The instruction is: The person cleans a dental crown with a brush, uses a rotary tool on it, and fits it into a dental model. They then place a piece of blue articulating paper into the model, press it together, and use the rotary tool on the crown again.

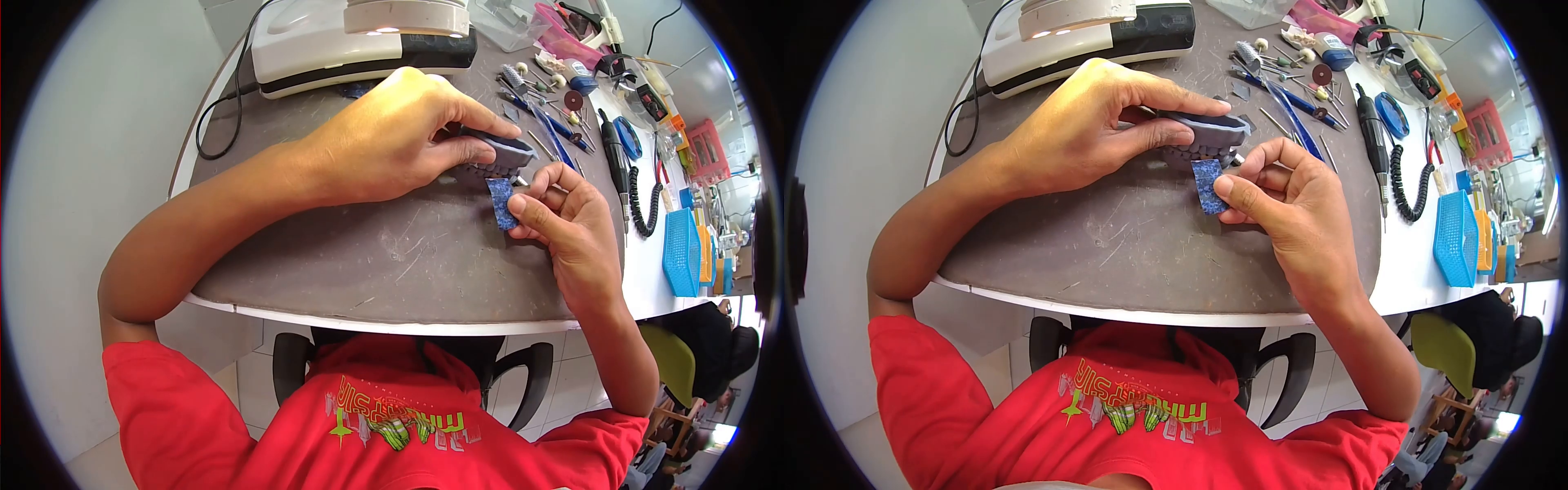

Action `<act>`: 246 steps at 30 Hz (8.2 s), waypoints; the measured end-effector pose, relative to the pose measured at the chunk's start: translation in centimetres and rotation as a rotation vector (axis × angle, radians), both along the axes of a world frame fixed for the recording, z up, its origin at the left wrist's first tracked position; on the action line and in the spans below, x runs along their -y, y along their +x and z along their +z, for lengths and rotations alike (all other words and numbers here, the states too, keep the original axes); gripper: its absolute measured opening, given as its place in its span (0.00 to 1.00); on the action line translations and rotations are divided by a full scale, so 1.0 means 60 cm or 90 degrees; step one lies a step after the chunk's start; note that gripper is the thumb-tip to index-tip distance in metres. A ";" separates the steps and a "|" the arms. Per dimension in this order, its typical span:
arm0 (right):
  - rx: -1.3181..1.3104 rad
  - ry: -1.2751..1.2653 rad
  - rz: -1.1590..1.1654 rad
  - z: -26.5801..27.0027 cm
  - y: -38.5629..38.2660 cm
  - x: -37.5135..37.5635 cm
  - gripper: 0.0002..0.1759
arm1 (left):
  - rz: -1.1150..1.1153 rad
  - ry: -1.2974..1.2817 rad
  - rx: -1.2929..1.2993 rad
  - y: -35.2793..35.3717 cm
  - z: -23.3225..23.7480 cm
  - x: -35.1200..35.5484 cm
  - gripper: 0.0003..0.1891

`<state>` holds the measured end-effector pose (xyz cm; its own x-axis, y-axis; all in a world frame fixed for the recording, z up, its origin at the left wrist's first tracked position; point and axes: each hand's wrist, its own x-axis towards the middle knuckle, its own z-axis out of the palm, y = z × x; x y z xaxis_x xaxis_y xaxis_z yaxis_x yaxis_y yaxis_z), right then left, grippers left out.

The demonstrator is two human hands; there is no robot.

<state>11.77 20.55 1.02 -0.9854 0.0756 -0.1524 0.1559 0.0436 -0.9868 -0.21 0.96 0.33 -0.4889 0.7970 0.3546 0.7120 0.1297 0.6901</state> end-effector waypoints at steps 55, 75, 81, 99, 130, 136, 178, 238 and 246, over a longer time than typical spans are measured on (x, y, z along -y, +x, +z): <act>0.109 -0.060 0.000 0.013 -0.026 -0.001 0.09 | -0.009 -0.008 -0.032 -0.003 0.001 -0.001 0.17; -0.494 0.629 0.192 0.044 -0.050 -0.043 0.10 | -0.051 -0.014 0.050 0.006 0.009 0.003 0.17; -0.535 0.692 0.227 0.040 -0.047 -0.039 0.08 | -0.016 -0.035 0.006 0.007 0.009 0.009 0.13; -0.562 0.728 0.193 0.035 -0.043 -0.021 0.07 | -0.072 -0.024 0.264 -0.030 0.014 0.013 0.13; -0.696 0.783 0.096 0.006 -0.033 -0.009 0.07 | -0.100 -0.153 0.380 -0.011 0.045 0.014 0.14; -0.778 0.814 0.151 -0.008 0.006 -0.008 0.09 | -0.086 0.023 0.258 0.047 0.019 0.026 0.10; -0.435 0.594 0.010 0.003 -0.108 -0.067 0.11 | 0.050 0.053 0.141 0.030 -0.010 0.024 0.33; -0.545 0.721 0.014 0.026 -0.109 -0.099 0.18 | 0.125 0.054 0.190 0.032 0.000 0.025 0.09; -0.325 0.501 0.009 0.013 -0.111 -0.082 0.19 | 0.106 0.154 0.483 0.030 0.003 0.021 0.19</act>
